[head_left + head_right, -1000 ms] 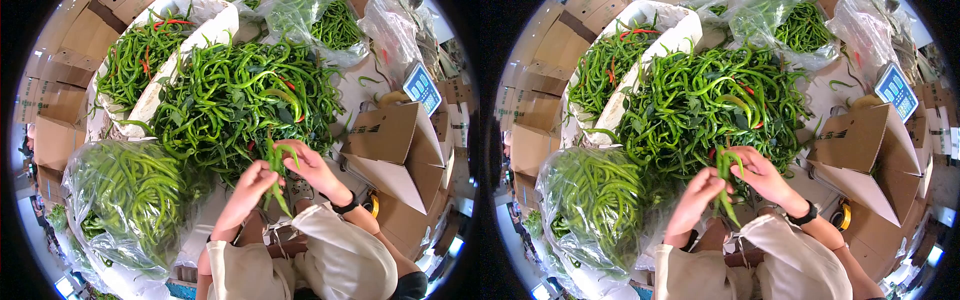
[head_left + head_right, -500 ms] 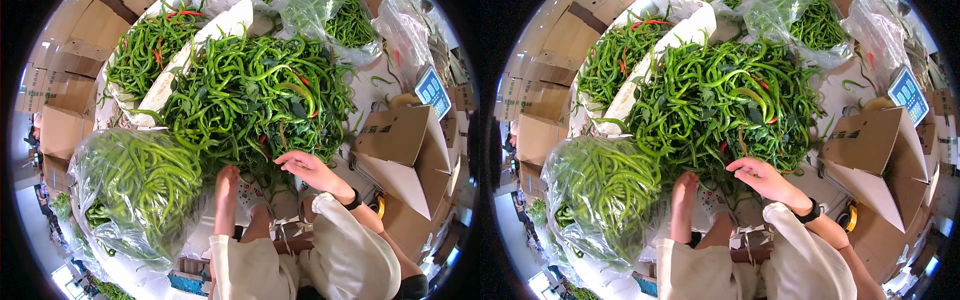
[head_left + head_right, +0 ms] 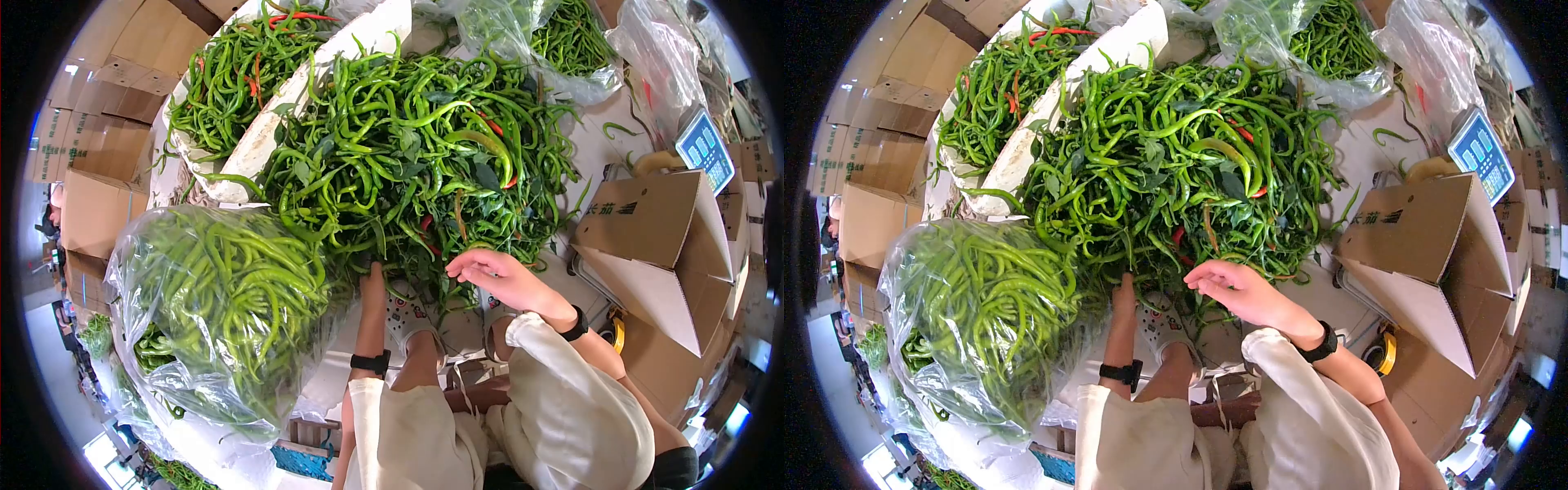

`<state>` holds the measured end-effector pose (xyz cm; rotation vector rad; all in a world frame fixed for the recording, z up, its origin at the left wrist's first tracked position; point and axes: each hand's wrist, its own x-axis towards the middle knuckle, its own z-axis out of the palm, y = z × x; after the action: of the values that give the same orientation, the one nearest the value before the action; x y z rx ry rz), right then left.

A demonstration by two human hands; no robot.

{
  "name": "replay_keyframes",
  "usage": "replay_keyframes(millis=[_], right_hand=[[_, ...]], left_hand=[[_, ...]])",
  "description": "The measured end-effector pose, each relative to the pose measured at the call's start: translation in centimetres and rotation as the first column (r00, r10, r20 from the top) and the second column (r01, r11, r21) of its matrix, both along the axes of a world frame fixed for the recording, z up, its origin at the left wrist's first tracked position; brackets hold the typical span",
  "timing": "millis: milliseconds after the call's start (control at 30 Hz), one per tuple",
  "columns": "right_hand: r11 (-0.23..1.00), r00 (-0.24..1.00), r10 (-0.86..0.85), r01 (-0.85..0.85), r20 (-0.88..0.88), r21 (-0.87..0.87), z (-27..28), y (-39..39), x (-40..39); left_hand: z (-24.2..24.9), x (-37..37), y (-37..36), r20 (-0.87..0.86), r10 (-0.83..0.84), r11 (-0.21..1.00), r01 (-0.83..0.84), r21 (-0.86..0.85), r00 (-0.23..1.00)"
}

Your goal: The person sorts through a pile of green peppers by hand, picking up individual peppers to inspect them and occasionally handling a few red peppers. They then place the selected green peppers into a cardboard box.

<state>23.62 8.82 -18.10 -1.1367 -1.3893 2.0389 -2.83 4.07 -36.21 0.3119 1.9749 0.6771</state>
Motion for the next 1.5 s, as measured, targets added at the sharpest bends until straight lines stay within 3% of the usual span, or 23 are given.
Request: replay_keyframes(millis=[133,233,333,500,567,667,733,767,800,900,967,1000,1100,1133,1233,1367,1433,1500], right_hand=[[1.000,1.000,-0.010,0.009,0.016,0.014,0.1,0.1,0.1],[1.000,1.000,-0.017,0.016,0.021,0.008,0.0,0.1,0.1],[1.000,1.000,-0.019,0.019,0.018,0.020,-0.2,0.1,0.2],[0.999,0.999,0.005,-0.007,0.037,0.035,-0.6,-0.1,0.1],[0.998,0.996,0.042,-0.046,0.078,0.051,-0.8,0.0,0.1],[0.995,0.991,0.054,-0.063,0.124,0.075,-1.1,-0.5,-0.1],[0.925,0.975,0.136,-0.190,0.178,0.329,-1.1,-0.5,-0.5],[0.861,0.962,0.171,-0.251,0.213,0.443,-1.0,-0.6,-0.8],[0.845,0.934,0.256,-0.341,0.249,0.412,0.0,-0.6,-1.2],[0.729,0.973,0.193,-0.227,0.126,0.645,0.9,-1.3,-3.0],[0.769,0.962,0.269,-0.245,0.048,0.590,1.2,-0.9,-2.8],[0.788,0.952,0.305,-0.256,0.007,0.560,1.3,-0.7,-2.7],[0.916,0.956,0.247,-0.177,-0.159,0.359,2.2,-0.7,-2.4],[0.940,0.963,0.190,-0.123,-0.189,0.318,2.5,-1.0,-2.5],[0.966,0.978,0.195,-0.178,-0.071,0.189,2.4,-1.4,-2.0],[0.986,0.952,-0.165,0.155,-0.256,-0.062,1.9,-1.5,-0.9],[0.957,0.884,-0.285,0.241,-0.371,-0.162,1.9,-0.7,-0.3],[0.902,0.835,-0.406,0.299,-0.372,-0.313,2.7,-0.1,-0.3]], left_hand=[[0.6,0.0,-2.1,0.320,0.186,0.965,-0.234,0.118,0.929],[2.9,0.2,-3.4,0.405,0.166,0.954,-0.251,0.165,0.899],[3.0,-0.1,-4.3,0.389,0.164,0.946,-0.256,0.199,0.907],[4.7,-1.1,-5.2,0.559,0.161,0.940,-0.298,0.164,0.814],[7.2,-0.1,-5.4,0.561,0.140,0.939,-0.289,0.188,0.816],[14.8,2.8,-5.4,0.463,0.063,0.944,-0.203,0.260,0.884],[17.8,3.2,-5.3,0.397,-0.052,0.931,-0.100,0.352,0.916],[19.1,3.1,-5.2,0.467,-0.073,0.928,-0.111,0.355,0.881],[20.3,2.7,-4.8,0.533,-0.094,0.926,-0.123,0.357,0.841],[22.0,1.6,-3.2,0.694,-0.238,0.912,-0.090,0.401,0.679],[21.9,1.6,-1.9,0.782,-0.249,0.927,-0.095,0.364,0.571],[21.5,2.2,-1.4,0.717,-0.241,0.919,-0.083,0.384,0.654],[20.2,2.8,0.1,0.773,-0.334,0.867,-0.146,0.476,0.539],[19.8,3.2,0.5,0.641,-0.443,0.808,-0.030,0.588,0.626],[19.7,4.2,0.8,0.619,-0.477,0.759,-0.063,0.648,0.624],[19.7,3.7,1.3,0.779,-0.352,0.843,-0.185,0.505,0.520],[19.0,3.3,1.3,0.796,-0.391,0.829,-0.200,0.523,0.461],[18.8,3.4,1.2,0.803,-0.413,0.826,-0.196,0.529,0.429]])
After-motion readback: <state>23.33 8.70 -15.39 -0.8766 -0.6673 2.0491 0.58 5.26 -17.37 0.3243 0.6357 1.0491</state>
